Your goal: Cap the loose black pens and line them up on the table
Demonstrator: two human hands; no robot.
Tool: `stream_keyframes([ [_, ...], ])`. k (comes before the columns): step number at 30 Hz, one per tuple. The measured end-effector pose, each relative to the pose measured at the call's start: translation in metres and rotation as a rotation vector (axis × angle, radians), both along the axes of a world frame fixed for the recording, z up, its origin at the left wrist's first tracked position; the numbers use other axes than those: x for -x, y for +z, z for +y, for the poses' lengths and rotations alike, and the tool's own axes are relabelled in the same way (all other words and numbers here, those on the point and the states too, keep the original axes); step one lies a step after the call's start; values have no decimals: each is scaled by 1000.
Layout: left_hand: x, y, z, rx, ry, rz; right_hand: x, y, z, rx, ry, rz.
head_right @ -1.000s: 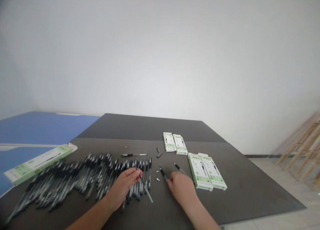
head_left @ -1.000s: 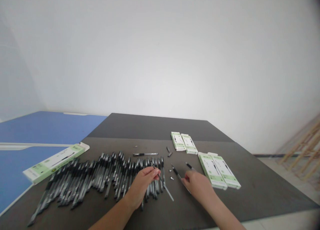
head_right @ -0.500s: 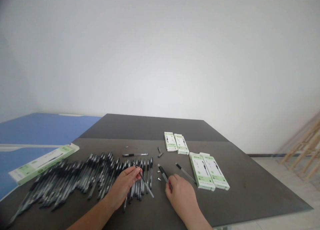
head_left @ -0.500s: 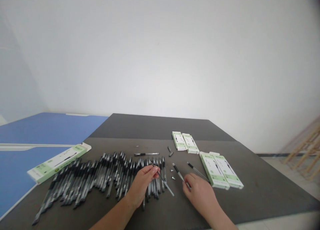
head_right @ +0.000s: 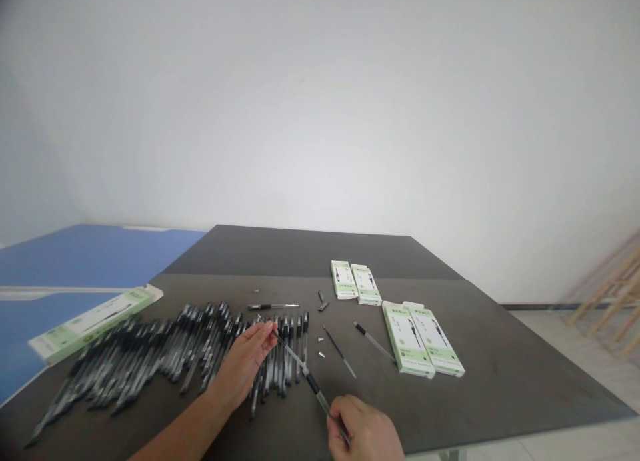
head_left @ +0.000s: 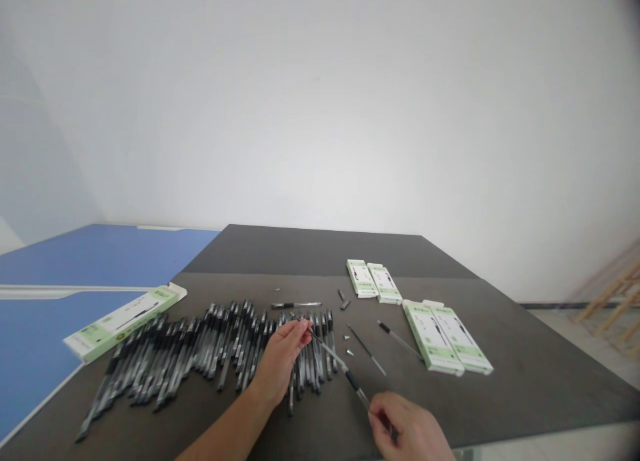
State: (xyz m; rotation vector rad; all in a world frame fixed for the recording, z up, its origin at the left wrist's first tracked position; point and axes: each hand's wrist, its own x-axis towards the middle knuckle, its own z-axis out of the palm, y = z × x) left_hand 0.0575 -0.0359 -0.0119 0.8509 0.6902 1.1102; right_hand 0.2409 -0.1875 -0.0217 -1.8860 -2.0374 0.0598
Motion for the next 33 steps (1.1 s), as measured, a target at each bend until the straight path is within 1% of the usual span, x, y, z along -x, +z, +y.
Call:
stream_keyframes([
  [4, 0, 3, -2, -49, 17, 90, 0, -3, 1, -63, -22, -16],
  [8, 1, 2, 0, -115, 6, 191, -3, -5, -1, -52, 12, -10],
  [11, 2, 3, 0, -166, -19, 255, -3, -5, -3, -65, 1, -4],
  [13, 1, 7, -4, -234, -65, 355, -3, -7, -4, -82, 3, 11],
  [16, -6, 14, -16, -439, -238, 540, -1, -16, -6, -99, 13, 79],
  [18, -14, 16, -24, -591, -354, 593, 1, -26, -7, -119, -18, 193],
  [19, -19, 16, -26, -645, -376, 607, 2, -31, -8, -138, -56, 276],
  [20, -24, 15, -27, -686, -370, 626, 3, -36, -9, -158, -105, 377],
  [22, -33, 12, -23, -771, -311, 718, 5, -45, -12, -183, -205, 602],
  [24, -43, 8, -13, -922, -276, 888, 7, -49, -13, -171, -278, 790],
  [26, -52, 4, -3, -1136, -312, 1113, 9, -50, -15, -156, -321, 912],
  [28, -60, 0, 4, -1300, -366, 1285, 10, -48, -15, -166, -344, 990],
  [30, -67, -3, 6, -1373, -405, 1352, 11, -46, -14, -194, -358, 1061],
  [33, -71, -4, 5, -1383, -431, 1344, 12, -45, -12, -235, -370, 1132],
])
